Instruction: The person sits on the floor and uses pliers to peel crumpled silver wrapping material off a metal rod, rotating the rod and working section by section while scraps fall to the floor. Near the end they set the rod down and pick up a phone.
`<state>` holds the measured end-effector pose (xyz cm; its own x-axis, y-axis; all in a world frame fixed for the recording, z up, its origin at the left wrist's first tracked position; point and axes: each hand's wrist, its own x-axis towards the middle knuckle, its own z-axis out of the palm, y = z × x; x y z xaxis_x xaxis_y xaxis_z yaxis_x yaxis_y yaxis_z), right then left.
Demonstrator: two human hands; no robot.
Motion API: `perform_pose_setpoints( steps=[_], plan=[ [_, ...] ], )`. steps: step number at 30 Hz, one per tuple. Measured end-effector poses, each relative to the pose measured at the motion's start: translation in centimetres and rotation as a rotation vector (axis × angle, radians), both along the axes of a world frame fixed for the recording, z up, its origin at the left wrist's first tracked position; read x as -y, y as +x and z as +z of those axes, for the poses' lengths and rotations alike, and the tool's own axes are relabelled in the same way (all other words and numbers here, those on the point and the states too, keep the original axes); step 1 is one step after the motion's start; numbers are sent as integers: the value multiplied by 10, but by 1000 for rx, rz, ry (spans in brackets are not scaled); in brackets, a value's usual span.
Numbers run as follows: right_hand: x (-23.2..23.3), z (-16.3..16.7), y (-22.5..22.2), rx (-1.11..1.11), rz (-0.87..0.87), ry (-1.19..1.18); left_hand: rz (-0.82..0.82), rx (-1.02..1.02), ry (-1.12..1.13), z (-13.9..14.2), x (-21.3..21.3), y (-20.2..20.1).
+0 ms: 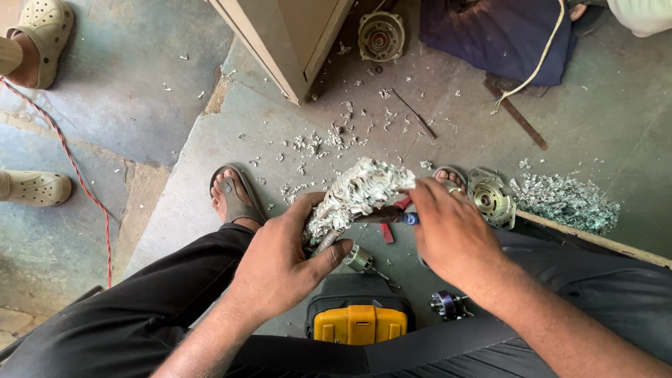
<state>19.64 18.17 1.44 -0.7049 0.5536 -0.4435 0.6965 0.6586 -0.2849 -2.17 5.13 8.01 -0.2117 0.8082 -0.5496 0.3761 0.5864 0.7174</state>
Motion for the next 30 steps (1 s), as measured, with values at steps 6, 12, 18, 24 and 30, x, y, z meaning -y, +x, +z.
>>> perform_pose_setpoints(
  steps=[6,12,18,24,30],
  plan=[
    [-13,13,-2,-33,-11,3,-21,-202,-141,6,-3,-9],
    [0,19,-11,117,-256,-489,157,97,77,-4,12,-10],
    [18,-4,-1,-371,-407,-1052,473,609,32,-35,22,0],
    [25,-19,7,-405,-565,-1082,492,683,69,-39,25,3],
    [25,-19,13,-253,-588,-909,520,697,95,-37,21,3]
  ],
)
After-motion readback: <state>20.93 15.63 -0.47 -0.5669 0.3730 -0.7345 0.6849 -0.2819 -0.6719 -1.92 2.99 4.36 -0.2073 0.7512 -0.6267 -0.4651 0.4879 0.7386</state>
